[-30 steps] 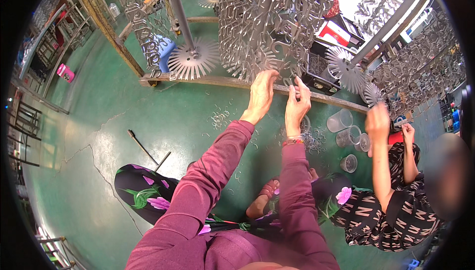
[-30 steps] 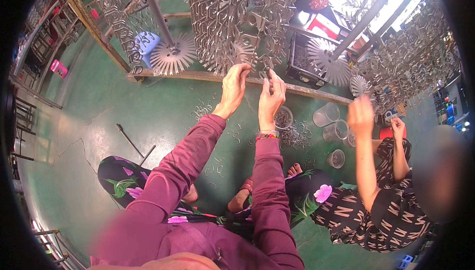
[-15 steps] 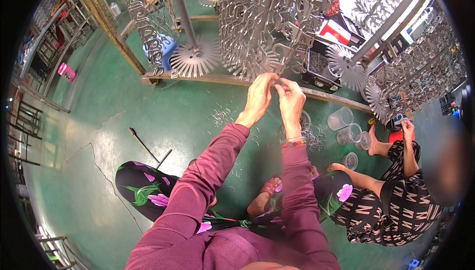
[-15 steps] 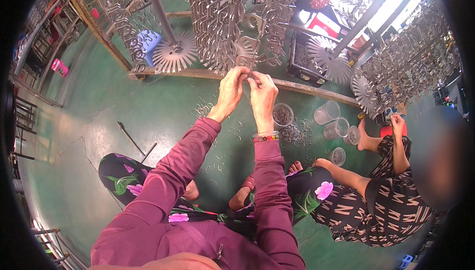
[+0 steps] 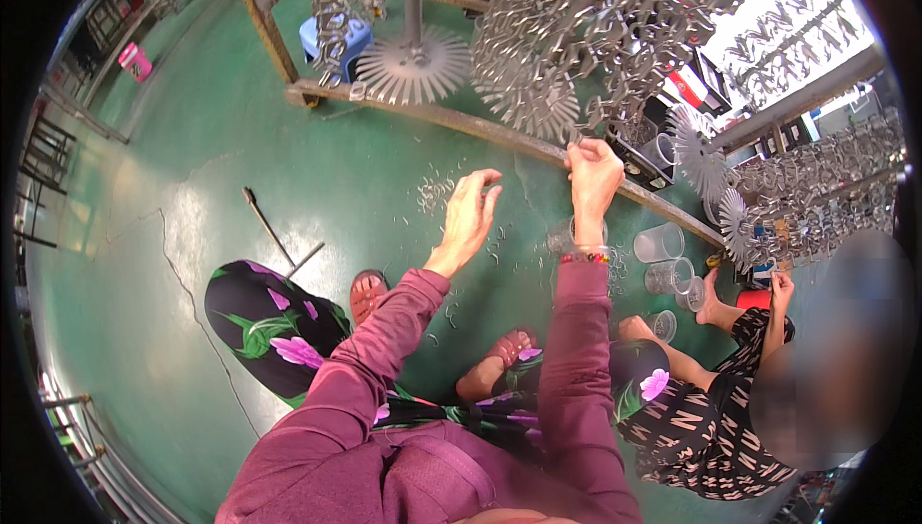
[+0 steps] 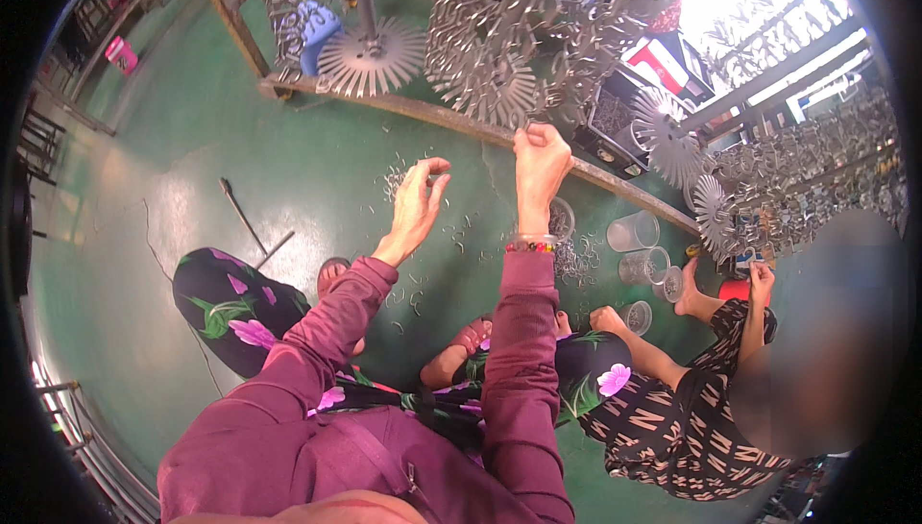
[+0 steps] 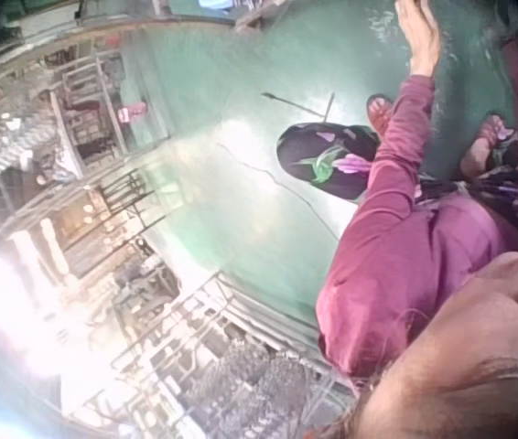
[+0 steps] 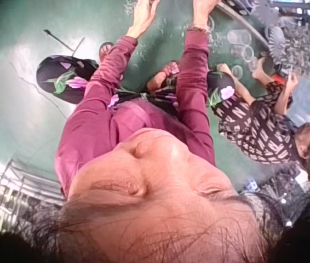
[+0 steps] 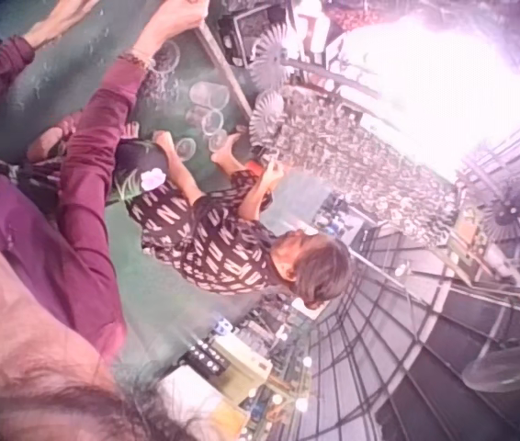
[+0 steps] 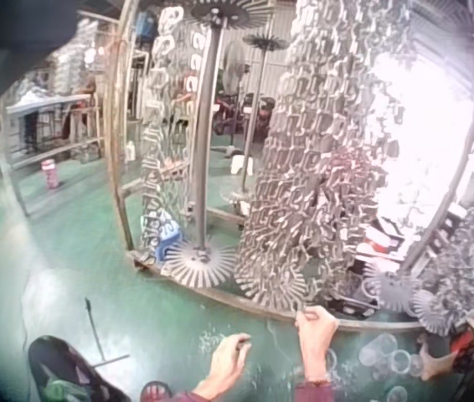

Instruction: The person sits on the floor and repeatedly picks up small metal rings and hooks, then attaches them to a hanging metal rack. The person works continuously, linking the small parts by hand without using tools.

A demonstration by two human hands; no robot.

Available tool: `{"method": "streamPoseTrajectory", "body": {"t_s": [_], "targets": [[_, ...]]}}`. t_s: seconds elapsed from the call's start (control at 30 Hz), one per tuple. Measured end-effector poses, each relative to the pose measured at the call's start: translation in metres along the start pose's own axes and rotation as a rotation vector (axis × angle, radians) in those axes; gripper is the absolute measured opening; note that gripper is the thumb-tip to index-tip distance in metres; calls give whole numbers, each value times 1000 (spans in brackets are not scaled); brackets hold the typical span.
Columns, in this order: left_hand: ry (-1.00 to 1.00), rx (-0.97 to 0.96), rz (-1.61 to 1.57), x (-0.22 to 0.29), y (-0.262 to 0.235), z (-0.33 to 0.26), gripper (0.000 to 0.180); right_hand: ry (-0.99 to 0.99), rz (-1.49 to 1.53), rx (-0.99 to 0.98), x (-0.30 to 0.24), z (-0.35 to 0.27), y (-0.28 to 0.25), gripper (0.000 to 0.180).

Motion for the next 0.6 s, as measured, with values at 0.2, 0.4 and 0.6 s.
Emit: {"method": "streamPoseTrajectory", "body": {"t_s": [0.2, 0.4, 0.6], "targets": [[-186, 22, 32, -41, -20, -25, 11, 69, 182, 57, 8, 16, 31, 19], [-266, 179, 60, -77, -40, -26, 11, 100, 381, 15, 5, 19, 39, 19], [-375, 412, 167, -137, -95, -39, 17, -283, 24, 97, 23, 31, 34, 14]]}}
Point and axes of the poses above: each hand's wrist, its own z-axis towards the middle knuckle, its own y-axis out of the palm, x = y × z, the point moved 2 cm from there along z, towards the middle knuckle, and after that the axes turned 5 degrees about y, right-handed, at the moved point
